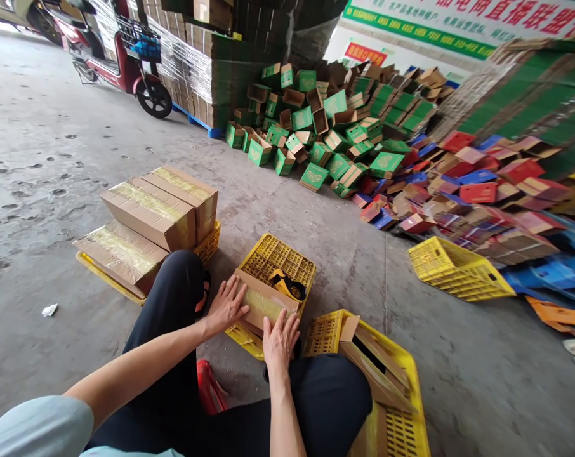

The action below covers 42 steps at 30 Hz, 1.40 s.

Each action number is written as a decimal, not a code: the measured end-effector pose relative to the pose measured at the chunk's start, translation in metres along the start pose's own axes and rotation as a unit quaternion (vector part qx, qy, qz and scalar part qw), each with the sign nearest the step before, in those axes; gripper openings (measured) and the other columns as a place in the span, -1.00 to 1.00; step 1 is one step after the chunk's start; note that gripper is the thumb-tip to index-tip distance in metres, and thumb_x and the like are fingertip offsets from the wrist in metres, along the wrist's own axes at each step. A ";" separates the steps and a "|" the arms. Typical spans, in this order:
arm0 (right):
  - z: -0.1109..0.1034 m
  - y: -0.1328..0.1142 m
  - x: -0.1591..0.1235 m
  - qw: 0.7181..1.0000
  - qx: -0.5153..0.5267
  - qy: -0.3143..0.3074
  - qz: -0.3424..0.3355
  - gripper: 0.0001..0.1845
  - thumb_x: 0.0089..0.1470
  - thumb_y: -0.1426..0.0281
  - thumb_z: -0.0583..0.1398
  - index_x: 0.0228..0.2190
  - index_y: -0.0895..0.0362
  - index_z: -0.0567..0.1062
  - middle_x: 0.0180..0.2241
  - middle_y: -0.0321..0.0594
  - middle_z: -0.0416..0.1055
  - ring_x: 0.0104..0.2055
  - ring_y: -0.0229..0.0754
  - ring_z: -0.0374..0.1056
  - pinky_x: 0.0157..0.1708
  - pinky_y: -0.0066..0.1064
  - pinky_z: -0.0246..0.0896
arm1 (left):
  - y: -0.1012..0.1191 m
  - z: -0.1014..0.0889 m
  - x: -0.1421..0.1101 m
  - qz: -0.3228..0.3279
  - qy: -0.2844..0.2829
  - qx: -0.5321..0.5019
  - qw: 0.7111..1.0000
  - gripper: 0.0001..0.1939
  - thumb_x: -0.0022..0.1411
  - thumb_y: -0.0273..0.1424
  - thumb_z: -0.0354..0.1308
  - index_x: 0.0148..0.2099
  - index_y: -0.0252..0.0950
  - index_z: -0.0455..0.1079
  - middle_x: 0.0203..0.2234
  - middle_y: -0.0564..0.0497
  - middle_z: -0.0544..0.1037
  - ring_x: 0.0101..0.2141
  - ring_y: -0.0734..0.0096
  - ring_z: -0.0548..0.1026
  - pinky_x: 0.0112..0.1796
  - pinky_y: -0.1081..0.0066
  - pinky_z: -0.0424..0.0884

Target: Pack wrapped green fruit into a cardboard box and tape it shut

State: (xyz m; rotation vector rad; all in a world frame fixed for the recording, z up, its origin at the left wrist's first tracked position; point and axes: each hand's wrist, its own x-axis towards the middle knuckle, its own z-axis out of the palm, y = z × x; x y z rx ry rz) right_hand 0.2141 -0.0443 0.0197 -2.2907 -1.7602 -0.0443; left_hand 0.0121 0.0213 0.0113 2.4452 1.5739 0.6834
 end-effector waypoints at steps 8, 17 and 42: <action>-0.006 -0.029 -0.017 0.997 -0.027 -0.029 -0.061 -0.38 0.37 0.07 0.02 0.34 0.02 0.27 0.41 0.23 0.03 0.43 0.48 -0.10 0.27 0.37 -0.11 | 0.020 0.004 -0.007 0.069 -0.021 0.017 0.997 -0.47 0.48 -0.17 0.02 0.42 -0.09 0.22 0.45 -0.13 0.09 0.43 -0.13 -0.05 0.31 -0.10 0.06; -0.013 -0.021 -0.015 0.997 -0.020 -0.039 -0.064 -0.38 0.37 0.01 -0.03 0.32 -0.06 0.31 0.39 0.11 0.12 0.42 0.40 -0.01 0.28 0.31 -0.05 | 0.015 -0.002 -0.005 0.069 -0.028 0.014 0.997 -0.47 0.49 -0.11 -0.03 0.42 -0.06 0.22 0.44 -0.10 0.10 0.42 -0.05 0.03 0.31 -0.06 0.07; 0.015 0.041 0.020 0.989 0.134 0.020 0.058 -0.02 0.29 -0.13 -0.17 0.30 0.47 0.22 0.15 0.40 0.40 0.13 0.26 0.39 0.07 -0.04 0.24 | -0.026 0.006 0.015 -0.157 0.016 -0.181 0.971 -0.28 0.39 -0.16 -0.03 0.47 -0.39 0.01 0.33 -0.31 0.27 0.30 0.01 0.30 0.22 0.12 0.32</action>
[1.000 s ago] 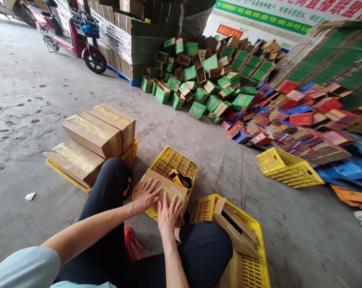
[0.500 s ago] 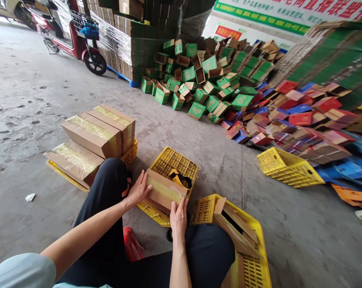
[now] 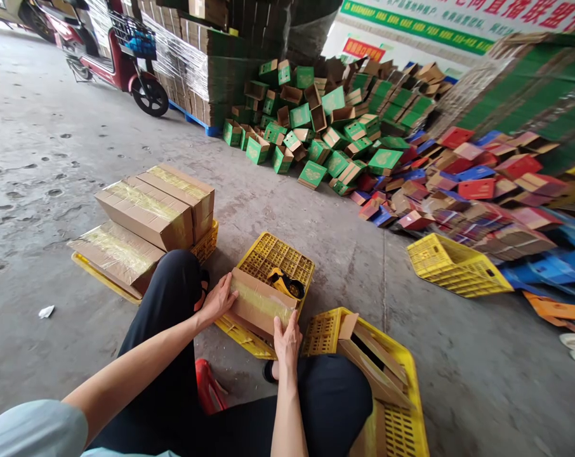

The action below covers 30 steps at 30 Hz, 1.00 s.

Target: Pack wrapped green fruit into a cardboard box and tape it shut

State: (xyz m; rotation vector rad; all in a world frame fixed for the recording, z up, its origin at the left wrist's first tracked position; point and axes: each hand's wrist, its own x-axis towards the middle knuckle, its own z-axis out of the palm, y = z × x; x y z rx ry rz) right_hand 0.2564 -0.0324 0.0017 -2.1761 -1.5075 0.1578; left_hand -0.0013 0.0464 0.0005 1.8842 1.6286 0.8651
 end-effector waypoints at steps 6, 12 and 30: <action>-0.002 -0.010 -0.010 0.999 0.019 0.026 -0.004 -0.04 0.33 -0.08 -0.18 0.26 0.55 0.26 0.23 0.42 0.31 0.20 0.20 0.36 0.12 -0.13 0.24 | 0.005 -0.005 -0.003 -0.027 -0.004 -0.035 0.999 -0.29 0.43 -0.12 -0.07 0.46 -0.41 -0.02 0.33 -0.34 0.28 0.30 0.01 0.30 0.23 0.10 0.31; -0.004 -0.005 -0.011 0.999 0.008 0.001 0.042 -0.09 0.32 -0.05 -0.15 0.25 0.49 0.32 0.11 0.35 0.46 0.03 0.18 0.50 0.03 -0.17 0.31 | 0.002 -0.001 -0.001 -0.029 0.004 -0.048 0.998 -0.36 0.46 -0.07 -0.10 0.40 -0.36 0.11 0.33 -0.32 0.29 0.32 0.04 0.28 0.26 0.07 0.27; -0.038 -0.019 -0.029 0.992 -0.013 -0.101 0.075 -0.15 0.32 0.01 -0.11 0.30 0.45 0.27 0.22 0.29 0.36 0.19 0.16 0.42 0.16 -0.20 0.27 | 0.002 -0.018 -0.015 -0.068 -0.081 -0.055 0.993 -0.23 0.42 -0.02 -0.09 0.44 -0.48 0.01 0.41 -0.40 0.11 0.40 0.00 0.10 0.35 0.13 0.06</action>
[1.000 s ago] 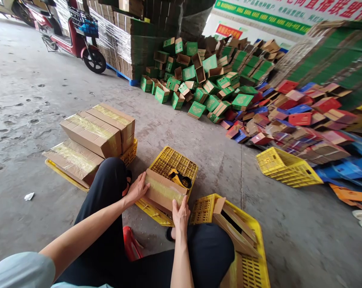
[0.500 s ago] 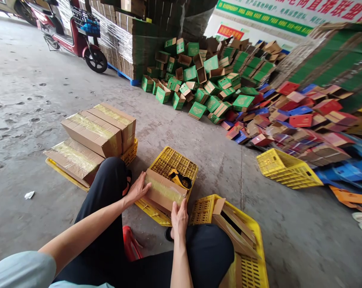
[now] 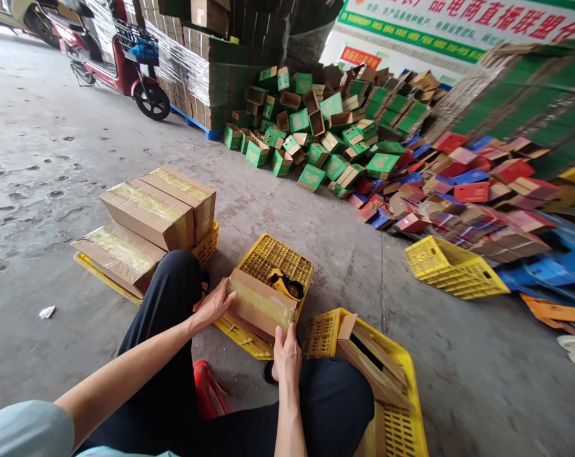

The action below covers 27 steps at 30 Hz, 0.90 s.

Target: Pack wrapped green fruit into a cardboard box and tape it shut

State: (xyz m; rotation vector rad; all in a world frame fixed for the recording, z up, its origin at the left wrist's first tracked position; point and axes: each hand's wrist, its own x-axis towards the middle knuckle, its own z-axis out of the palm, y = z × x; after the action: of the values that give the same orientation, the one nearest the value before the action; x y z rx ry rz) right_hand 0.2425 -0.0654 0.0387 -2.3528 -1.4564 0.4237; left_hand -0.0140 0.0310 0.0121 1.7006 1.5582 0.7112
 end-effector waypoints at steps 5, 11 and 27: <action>-0.011 -0.008 -0.003 0.999 -0.026 -0.030 0.004 -0.18 0.32 0.04 -0.05 0.31 0.44 0.27 0.02 0.26 0.54 0.04 0.14 0.53 0.05 -0.23 0.33 | 0.004 -0.002 -0.002 -0.007 -0.005 0.016 1.000 -0.19 0.40 -0.03 -0.03 0.46 -0.49 -0.01 0.42 -0.40 0.06 0.41 -0.01 0.08 0.34 0.13 0.10; -0.015 -0.009 0.003 1.000 0.007 -0.013 0.016 -0.22 0.28 0.03 0.01 0.26 0.36 0.37 0.07 0.20 0.53 0.06 0.14 0.52 0.07 -0.22 0.32 | 0.006 -0.003 0.004 0.002 -0.017 0.012 1.000 -0.12 0.35 0.04 0.02 0.45 -0.50 0.02 0.41 -0.41 0.08 0.41 -0.02 0.07 0.35 0.11 0.06; 0.006 0.009 -0.006 0.998 0.054 0.024 0.025 -0.10 0.27 -0.11 -0.10 0.20 0.40 0.41 0.01 0.28 0.55 0.04 0.13 0.53 0.07 -0.21 0.35 | -0.013 0.010 -0.010 -0.008 0.014 0.013 1.000 -0.14 0.39 0.09 -0.10 0.47 -0.43 -0.06 0.43 -0.37 0.06 0.43 -0.03 -0.02 0.35 0.08 0.05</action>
State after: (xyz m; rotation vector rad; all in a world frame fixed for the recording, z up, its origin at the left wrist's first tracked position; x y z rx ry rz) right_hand 0.2446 -0.0741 0.0303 -2.3013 -1.3226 0.4441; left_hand -0.0146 0.0201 -0.0035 1.7013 1.6057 0.7129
